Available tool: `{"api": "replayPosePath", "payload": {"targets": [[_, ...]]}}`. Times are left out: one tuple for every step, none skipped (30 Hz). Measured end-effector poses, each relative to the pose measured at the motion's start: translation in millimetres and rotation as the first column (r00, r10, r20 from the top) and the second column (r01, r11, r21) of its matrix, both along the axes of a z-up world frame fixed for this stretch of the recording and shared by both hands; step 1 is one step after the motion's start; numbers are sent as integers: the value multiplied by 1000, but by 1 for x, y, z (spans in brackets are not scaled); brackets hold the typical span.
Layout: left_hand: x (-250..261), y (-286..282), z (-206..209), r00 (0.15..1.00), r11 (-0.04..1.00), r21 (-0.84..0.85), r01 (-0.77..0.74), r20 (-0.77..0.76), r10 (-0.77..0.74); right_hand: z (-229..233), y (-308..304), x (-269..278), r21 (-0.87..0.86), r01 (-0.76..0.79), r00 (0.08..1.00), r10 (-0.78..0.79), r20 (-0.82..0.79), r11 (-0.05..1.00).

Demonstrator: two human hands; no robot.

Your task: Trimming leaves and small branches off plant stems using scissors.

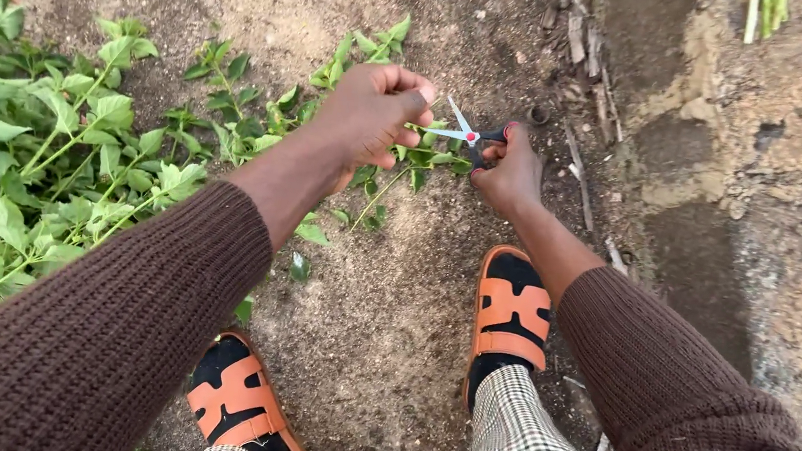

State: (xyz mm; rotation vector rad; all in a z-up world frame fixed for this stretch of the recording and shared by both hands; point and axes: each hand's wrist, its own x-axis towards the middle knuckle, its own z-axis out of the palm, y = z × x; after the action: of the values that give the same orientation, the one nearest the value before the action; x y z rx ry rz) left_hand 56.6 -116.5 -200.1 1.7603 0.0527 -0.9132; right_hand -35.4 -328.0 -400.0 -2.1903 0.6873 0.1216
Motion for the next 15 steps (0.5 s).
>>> {"api": "replayPosePath", "payload": {"targets": [[1,0,-3,1000,1000,4,0,-3,0,-4,2,1,4,0,1000,0,-3,1000],[1,1,-6,1000,1000,2,26,11,-26,-7,4,2,-35,-44,999,44,2,998],[0,-1,-9,998,999,-4,53,22,-53,-9,3,1,-79,-87,996,88,3,993],[0,-2,-10,998,998,-4,55,16,-55,-5,7,-1,-78,-86,996,86,-3,993],[3,-4,-10,999,999,-27,48,17,-47,0,9,1,-95,-83,996,84,5,992],[5,-7,-8,999,998,-49,40,18,-39,6,11,2,-112,-81,996,83,14,990],[7,-8,-6,999,998,-53,46,22,-44,13,10,2,-116,-75,997,78,17,990],[7,-9,-3,999,997,-70,44,33,-42,22,10,1,-5,-77,996,77,33,997],[9,-9,2,998,995,-89,40,50,-35,32,10,3,103,-84,995,79,54,991],[9,-9,14,998,995,-95,41,59,-36,41,6,4,96,-85,995,79,62,992],[10,-10,29,997,996,-76,45,70,-40,53,2,8,194,-104,991,84,109,975],[10,-10,44,996,997,-57,49,80,-44,66,-1,11,289,-128,984,85,156,949],[11,-8,62,994,997,-59,44,102,-38,81,-6,17,282,-140,980,92,177,949],[10,-6,80,989,998,-54,45,140,-37,97,-9,22,355,-123,979,56,194,927],[8,-2,99,984,998,-50,40,177,-30,114,-12,26,425,-113,978,26,206,898]]}}
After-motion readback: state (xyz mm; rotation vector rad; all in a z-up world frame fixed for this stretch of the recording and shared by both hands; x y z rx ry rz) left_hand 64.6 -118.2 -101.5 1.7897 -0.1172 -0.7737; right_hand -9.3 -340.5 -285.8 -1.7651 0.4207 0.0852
